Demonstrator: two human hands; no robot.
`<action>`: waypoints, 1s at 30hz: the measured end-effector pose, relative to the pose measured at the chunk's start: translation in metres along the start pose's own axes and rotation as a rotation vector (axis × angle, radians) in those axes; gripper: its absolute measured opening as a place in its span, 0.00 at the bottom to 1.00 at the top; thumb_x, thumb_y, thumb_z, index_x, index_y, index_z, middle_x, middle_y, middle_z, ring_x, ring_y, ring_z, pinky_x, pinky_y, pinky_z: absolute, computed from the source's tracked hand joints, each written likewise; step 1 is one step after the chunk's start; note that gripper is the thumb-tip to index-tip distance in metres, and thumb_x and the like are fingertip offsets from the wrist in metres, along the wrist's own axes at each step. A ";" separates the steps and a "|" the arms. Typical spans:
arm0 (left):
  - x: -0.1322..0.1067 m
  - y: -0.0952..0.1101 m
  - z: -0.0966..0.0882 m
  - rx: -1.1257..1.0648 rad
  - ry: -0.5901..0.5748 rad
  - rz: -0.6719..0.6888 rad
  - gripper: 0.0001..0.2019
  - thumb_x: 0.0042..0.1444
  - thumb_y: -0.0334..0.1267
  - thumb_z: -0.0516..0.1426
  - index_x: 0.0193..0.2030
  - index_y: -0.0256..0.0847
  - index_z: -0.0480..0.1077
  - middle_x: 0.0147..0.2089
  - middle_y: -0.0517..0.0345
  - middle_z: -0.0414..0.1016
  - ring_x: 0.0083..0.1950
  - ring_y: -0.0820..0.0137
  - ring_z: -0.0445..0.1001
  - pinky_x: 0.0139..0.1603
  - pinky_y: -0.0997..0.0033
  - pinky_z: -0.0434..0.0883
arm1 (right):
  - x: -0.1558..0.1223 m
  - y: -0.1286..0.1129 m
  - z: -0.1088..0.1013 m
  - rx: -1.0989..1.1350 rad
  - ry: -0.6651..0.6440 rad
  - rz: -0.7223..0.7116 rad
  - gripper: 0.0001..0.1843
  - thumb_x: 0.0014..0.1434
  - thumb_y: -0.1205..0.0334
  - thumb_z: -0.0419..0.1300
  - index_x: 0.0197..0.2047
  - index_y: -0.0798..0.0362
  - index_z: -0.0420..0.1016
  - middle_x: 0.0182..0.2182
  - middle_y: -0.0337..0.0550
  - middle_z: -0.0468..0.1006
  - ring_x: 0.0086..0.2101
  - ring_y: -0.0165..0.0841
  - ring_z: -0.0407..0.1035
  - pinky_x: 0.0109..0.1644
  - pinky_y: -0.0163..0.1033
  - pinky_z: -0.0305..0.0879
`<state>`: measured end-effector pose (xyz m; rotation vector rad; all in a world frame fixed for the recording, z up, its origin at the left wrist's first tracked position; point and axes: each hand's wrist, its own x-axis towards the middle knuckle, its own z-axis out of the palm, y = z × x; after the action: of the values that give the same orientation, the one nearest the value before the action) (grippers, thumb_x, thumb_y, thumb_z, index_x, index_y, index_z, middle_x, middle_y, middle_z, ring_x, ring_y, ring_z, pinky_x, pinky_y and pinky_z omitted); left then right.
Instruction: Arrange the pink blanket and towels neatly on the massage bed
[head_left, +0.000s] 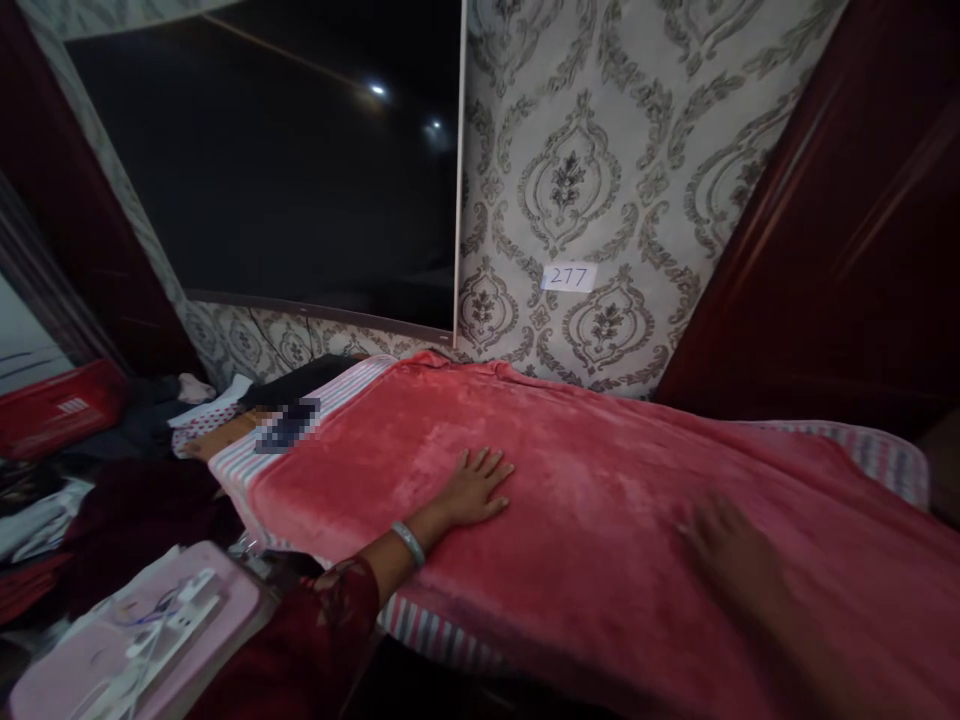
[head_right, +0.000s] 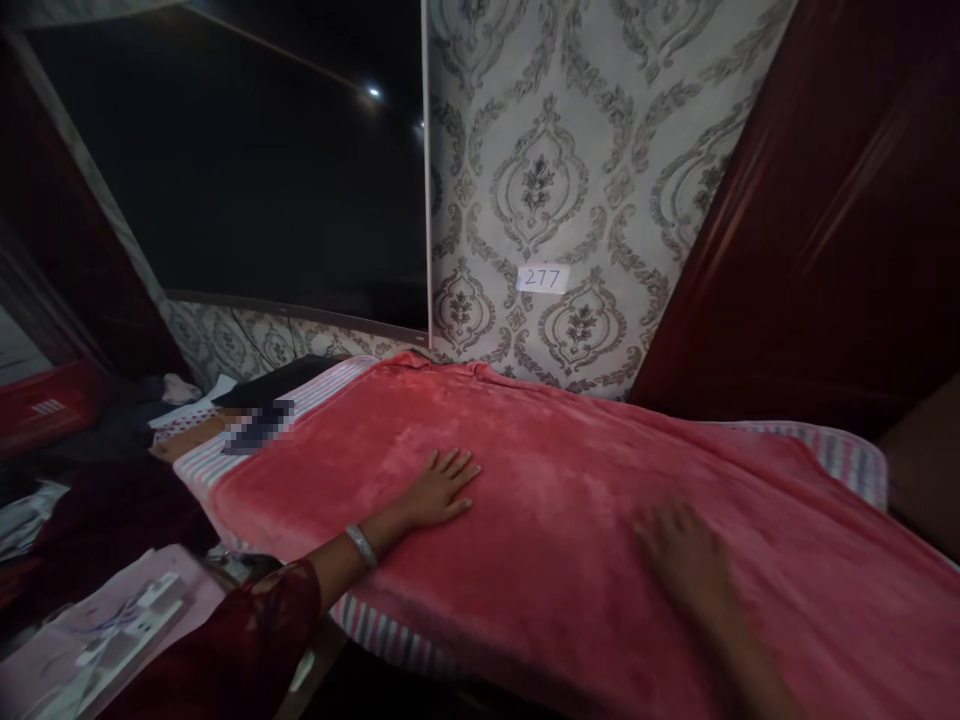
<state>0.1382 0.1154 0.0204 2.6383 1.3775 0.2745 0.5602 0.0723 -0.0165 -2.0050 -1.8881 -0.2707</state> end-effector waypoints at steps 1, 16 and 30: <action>0.000 -0.001 -0.001 -0.006 -0.013 0.006 0.34 0.63 0.55 0.51 0.73 0.47 0.52 0.77 0.44 0.47 0.77 0.47 0.43 0.72 0.32 0.40 | -0.004 -0.010 0.005 -0.008 -0.041 -0.001 0.26 0.67 0.49 0.48 0.63 0.44 0.69 0.65 0.51 0.66 0.65 0.49 0.57 0.62 0.64 0.61; -0.056 -0.197 -0.079 0.197 0.162 -0.710 0.30 0.68 0.47 0.42 0.72 0.35 0.55 0.75 0.37 0.51 0.75 0.50 0.48 0.71 0.36 0.45 | -0.009 -0.028 0.036 0.040 -0.094 0.047 0.35 0.58 0.38 0.39 0.63 0.34 0.71 0.65 0.50 0.67 0.65 0.53 0.57 0.60 0.68 0.56; -0.051 -0.214 -0.067 0.304 0.195 -0.685 0.32 0.66 0.55 0.42 0.71 0.43 0.58 0.74 0.39 0.54 0.73 0.43 0.51 0.65 0.31 0.52 | 0.104 -0.417 0.026 0.363 -0.342 -0.377 0.33 0.70 0.45 0.50 0.73 0.45 0.54 0.73 0.44 0.50 0.70 0.49 0.45 0.70 0.61 0.44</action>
<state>-0.0757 0.1981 0.0343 2.1882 2.4406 0.2468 0.1535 0.1919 0.0564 -1.5206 -2.3206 0.3225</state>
